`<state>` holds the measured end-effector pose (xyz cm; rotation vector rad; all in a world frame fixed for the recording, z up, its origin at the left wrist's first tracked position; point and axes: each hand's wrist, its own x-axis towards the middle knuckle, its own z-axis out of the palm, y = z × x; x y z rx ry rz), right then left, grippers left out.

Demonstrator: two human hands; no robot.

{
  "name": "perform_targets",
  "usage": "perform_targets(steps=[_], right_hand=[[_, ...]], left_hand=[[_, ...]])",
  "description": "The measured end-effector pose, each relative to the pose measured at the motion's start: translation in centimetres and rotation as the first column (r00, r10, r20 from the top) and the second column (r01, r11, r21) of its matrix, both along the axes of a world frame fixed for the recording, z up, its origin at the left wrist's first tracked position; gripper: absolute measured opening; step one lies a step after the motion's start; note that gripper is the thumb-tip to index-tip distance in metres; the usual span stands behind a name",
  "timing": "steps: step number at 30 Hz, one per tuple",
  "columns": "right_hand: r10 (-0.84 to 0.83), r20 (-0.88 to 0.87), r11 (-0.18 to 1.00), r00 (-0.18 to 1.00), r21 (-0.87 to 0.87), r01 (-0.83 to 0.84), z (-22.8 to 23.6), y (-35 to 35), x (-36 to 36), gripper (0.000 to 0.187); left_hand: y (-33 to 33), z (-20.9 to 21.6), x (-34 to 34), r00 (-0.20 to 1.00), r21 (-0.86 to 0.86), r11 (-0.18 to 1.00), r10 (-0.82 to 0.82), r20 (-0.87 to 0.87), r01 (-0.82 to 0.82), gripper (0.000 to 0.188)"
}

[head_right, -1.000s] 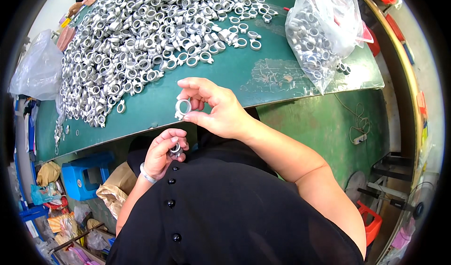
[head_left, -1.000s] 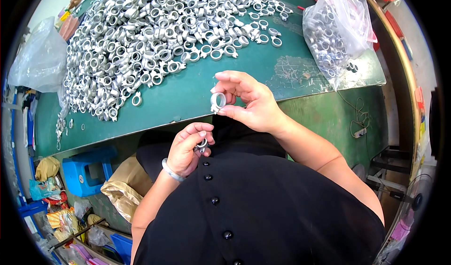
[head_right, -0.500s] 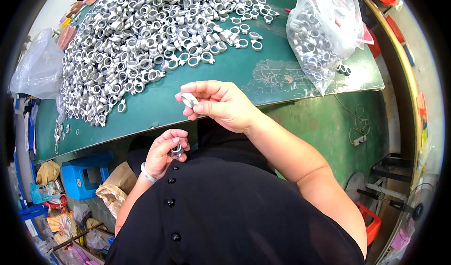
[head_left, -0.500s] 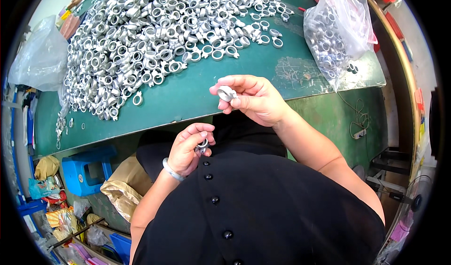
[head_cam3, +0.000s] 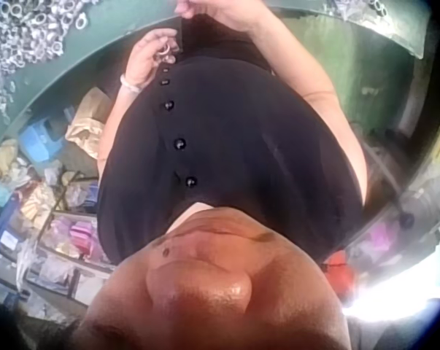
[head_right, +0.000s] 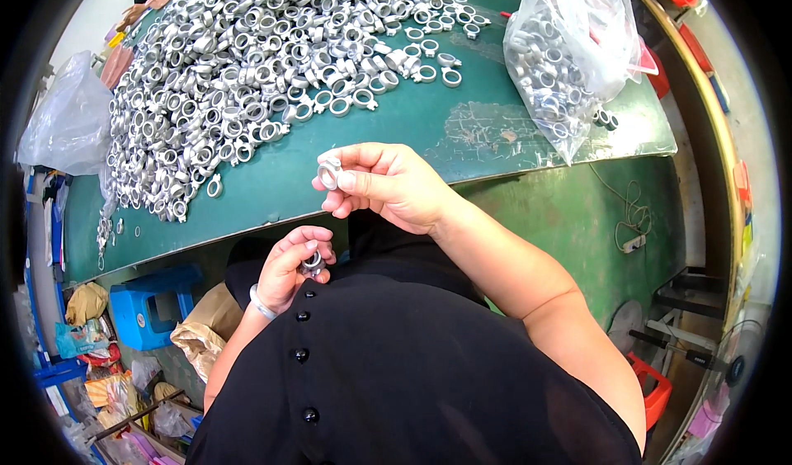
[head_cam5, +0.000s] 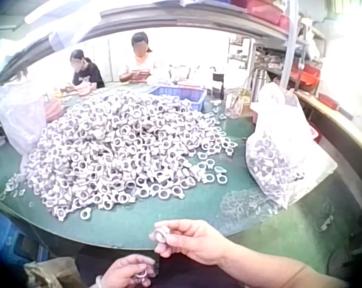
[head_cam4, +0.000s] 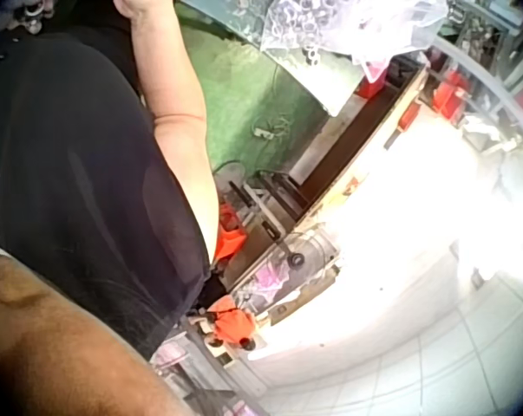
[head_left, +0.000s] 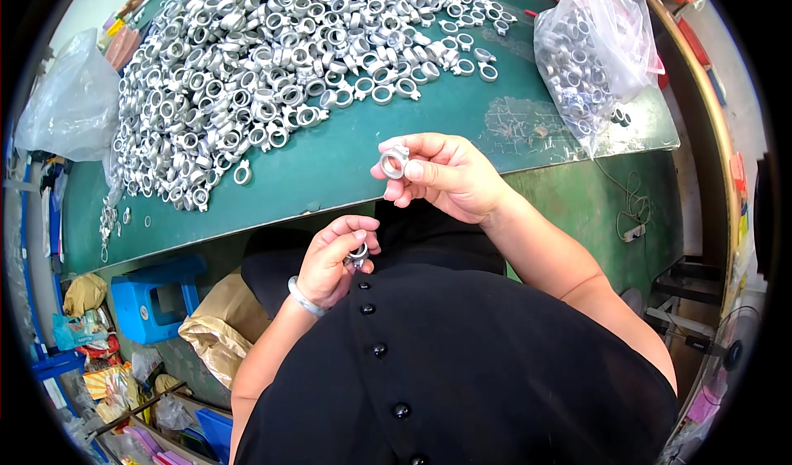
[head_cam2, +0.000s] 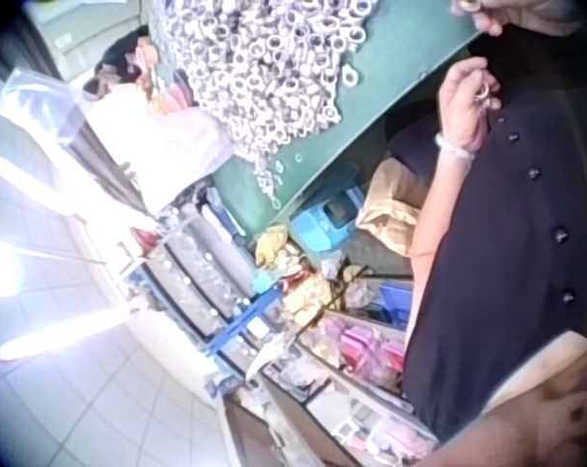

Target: The person assembles metal hose clamps by hand, picking a screw from a bag and inserting it into the housing of a clamp body picked from a large pile on the table.

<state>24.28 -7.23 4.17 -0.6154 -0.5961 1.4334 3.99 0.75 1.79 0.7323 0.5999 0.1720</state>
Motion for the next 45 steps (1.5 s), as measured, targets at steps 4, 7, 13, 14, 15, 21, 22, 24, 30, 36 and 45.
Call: perform_targets(steps=[4, 7, 13, 14, 15, 21, 22, 24, 30, 36, 45], right_hand=[[-0.012, 0.001, 0.999, 1.000, -0.034, 0.012, 0.3, -0.1, -0.2, 0.024], [-0.001, -0.007, 0.999, 1.000, -0.040, 0.001, 0.0, -0.1, -0.2, 0.025], [0.013, 0.158, 0.996, 0.987, -0.090, 0.002, 0.6, -0.3, -0.5, 0.023], [0.015, 0.328, 0.994, 0.944, -0.108, 0.022, 0.8, -0.3, -0.6, 0.023], [0.057, 0.460, 0.993, 0.886, -0.121, -0.001, 1.0, -0.3, -1.0, 0.023], [-0.277, 0.958, 0.959, 0.070, 0.272, 0.082, 2.6, 1.2, 0.4, 0.029], [-0.326, 0.944, 0.929, -0.043, 0.328, 0.170, 2.4, 2.0, 1.5, 0.027], [-0.259, 0.912, 0.892, -0.317, 0.352, 0.284, 2.0, 3.7, 3.9, 0.024], [0.008, 0.901, 0.954, -0.433, 0.123, 0.273, 1.9, 5.5, 6.4, 0.017], [-0.292, 0.909, 0.918, -0.297, 0.354, 0.180, 0.4, 5.3, 7.1, 0.011], [-0.282, 0.707, 0.945, 0.648, 0.088, 0.315, 1.7, 2.8, 3.5, 0.023]], left_hand=[[0.0, 0.0, 0.1, 1.000, -0.004, 1.000, 0.001, 0.012, -0.001, 0.017], [0.0, 0.3, 0.2, 1.000, 0.006, 1.000, 0.001, 0.023, -0.001, 0.017], [0.2, 0.4, 0.5, 0.995, 0.011, 0.999, -0.044, 0.090, 0.043, 0.029], [0.2, 0.6, 0.6, 0.995, 0.013, 0.999, -0.045, 0.093, 0.045, 0.029], [0.0, 0.7, 0.8, 0.989, -0.026, 0.998, -0.046, 0.140, 0.051, 0.035], [-0.1, 0.6, 1.1, 0.981, -0.117, 0.989, -0.063, 0.182, 0.085, 0.035], [0.0, 0.4, 0.9, 0.981, -0.115, 0.990, -0.059, 0.184, 0.081, 0.035], [0.2, -0.3, 0.6, 0.985, 0.003, 0.996, -0.091, 0.148, 0.091, 0.032], [0.2, -0.4, 0.5, 0.979, -0.027, 0.996, -0.077, 0.191, 0.084, 0.024], [0.5, -0.7, 0.3, 0.979, -0.070, 0.996, -0.045, 0.197, 0.060, 0.022], [0.3, -0.9, 0.2, 0.986, -0.095, 0.995, -0.027, 0.163, 0.043, 0.022]])
